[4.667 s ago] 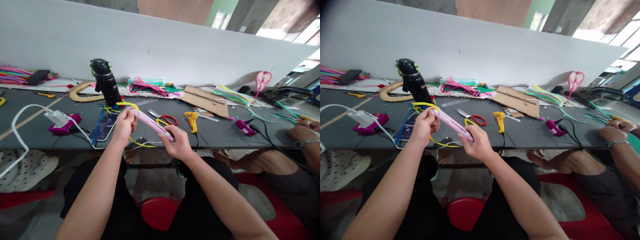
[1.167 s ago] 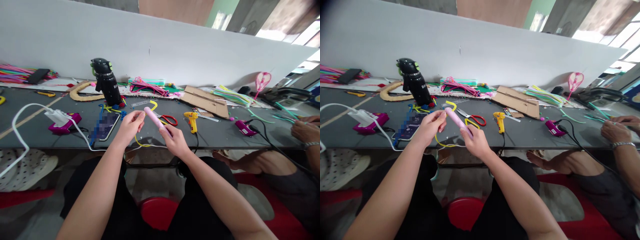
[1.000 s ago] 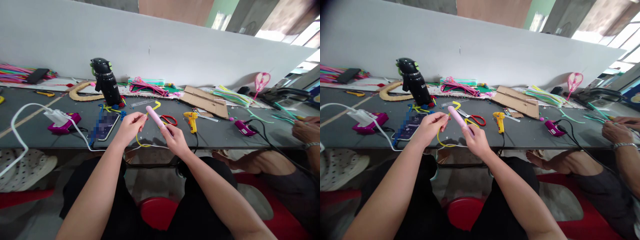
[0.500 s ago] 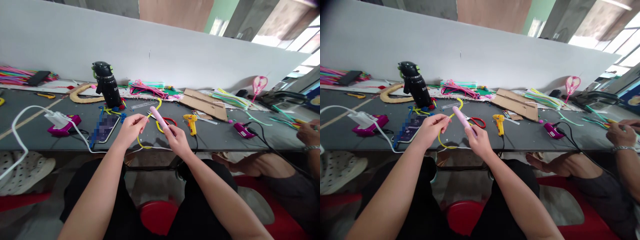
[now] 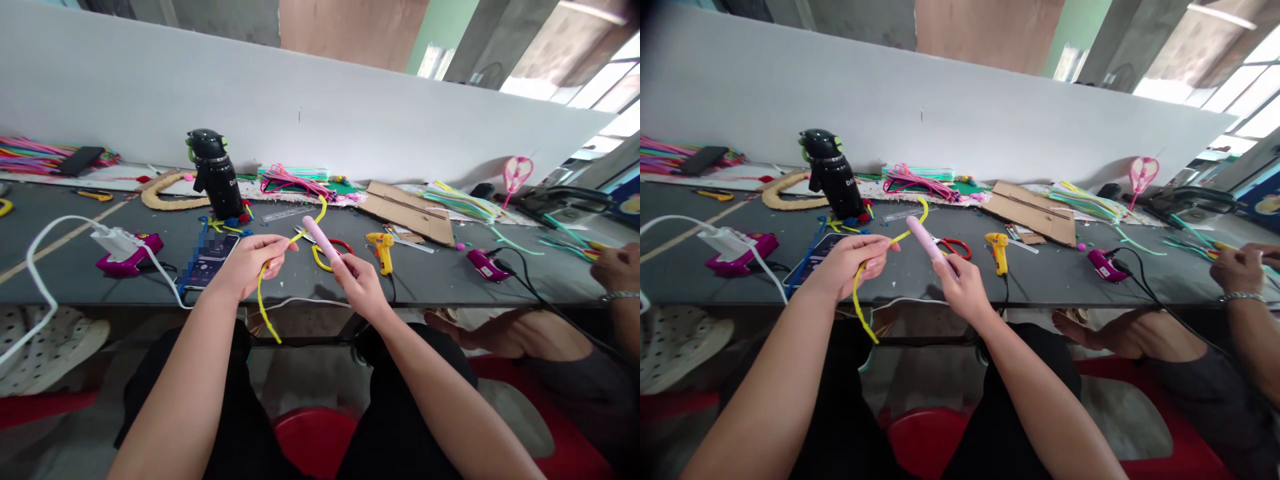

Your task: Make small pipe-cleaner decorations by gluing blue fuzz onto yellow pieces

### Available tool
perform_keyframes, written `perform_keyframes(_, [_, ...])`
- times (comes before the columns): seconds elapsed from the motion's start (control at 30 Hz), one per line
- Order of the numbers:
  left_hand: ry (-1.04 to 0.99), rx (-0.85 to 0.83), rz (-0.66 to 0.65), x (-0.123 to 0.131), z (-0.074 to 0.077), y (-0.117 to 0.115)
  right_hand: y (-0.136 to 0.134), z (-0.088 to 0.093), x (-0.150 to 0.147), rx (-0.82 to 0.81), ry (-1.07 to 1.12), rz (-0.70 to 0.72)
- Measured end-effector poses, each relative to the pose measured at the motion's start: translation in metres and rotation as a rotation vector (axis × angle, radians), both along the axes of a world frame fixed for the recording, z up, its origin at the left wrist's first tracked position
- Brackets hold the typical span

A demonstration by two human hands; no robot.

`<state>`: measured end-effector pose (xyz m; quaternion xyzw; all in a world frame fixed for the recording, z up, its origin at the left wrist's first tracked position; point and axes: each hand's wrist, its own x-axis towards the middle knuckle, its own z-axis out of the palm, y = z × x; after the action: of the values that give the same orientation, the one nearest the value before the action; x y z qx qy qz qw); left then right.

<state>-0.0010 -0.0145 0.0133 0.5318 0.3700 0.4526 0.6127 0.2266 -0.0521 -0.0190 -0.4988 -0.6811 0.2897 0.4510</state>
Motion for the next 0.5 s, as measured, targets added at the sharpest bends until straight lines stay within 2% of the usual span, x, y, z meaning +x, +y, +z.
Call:
perform_keyframes(0.33, [-0.006, -0.012, -0.012, -0.0057, 0.002, -0.0011, 0.0022, 0.0034, 0.0055, 0.058, -0.078, -0.058])
perform_keyframes(0.5, [0.148, 0.017, 0.011, -0.0043, 0.0025, -0.002, 0.0014, 0.0034, 0.0044, 0.064, -0.101, -0.035])
